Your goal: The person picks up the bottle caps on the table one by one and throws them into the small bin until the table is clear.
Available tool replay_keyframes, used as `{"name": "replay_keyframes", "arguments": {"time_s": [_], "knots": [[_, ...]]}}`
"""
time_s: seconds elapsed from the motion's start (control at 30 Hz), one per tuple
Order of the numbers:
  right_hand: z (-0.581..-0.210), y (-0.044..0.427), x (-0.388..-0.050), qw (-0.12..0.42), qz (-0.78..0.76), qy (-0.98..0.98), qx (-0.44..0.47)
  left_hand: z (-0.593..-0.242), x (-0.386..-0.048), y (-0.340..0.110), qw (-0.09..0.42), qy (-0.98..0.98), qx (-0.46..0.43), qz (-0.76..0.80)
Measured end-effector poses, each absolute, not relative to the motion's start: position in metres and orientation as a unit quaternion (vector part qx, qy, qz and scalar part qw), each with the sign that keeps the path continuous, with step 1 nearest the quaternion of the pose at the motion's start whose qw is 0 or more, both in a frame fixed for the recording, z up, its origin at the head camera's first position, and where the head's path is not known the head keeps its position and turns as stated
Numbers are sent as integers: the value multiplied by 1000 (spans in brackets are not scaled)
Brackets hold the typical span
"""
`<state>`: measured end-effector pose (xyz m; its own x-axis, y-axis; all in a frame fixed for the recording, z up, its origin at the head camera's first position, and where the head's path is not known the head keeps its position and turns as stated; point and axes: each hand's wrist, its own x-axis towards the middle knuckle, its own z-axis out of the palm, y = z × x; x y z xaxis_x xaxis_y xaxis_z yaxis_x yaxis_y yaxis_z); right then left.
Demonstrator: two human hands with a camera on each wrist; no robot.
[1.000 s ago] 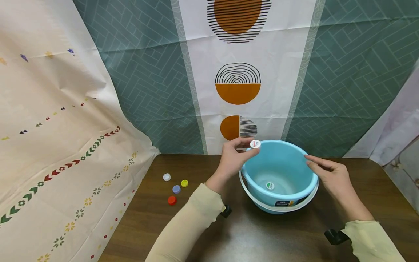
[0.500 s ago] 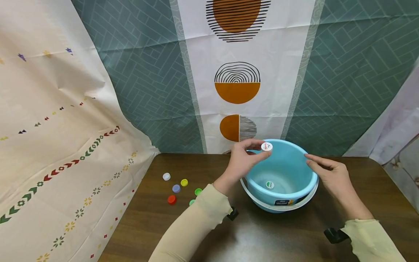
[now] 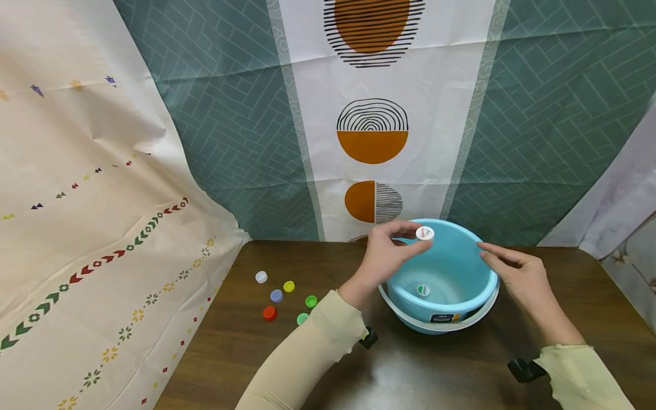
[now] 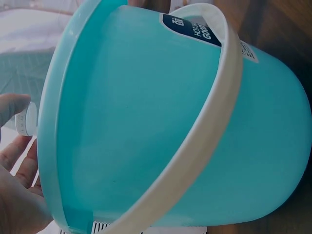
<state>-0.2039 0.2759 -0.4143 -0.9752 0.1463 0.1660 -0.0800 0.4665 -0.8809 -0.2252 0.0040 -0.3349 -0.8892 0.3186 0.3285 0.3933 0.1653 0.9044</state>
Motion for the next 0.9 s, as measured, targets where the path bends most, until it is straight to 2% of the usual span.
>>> {"name": "replay_keyframes", "arguments": {"time_s": [0.47, 0.9], "knots": [[-415, 278, -205, 107, 504, -857, -28, -330, -222, 7, 27, -768, -223, -599], [-414, 275, -204, 112, 505, -856, -24, -360, -245, 9, 43, -788, -204, -579]]}}
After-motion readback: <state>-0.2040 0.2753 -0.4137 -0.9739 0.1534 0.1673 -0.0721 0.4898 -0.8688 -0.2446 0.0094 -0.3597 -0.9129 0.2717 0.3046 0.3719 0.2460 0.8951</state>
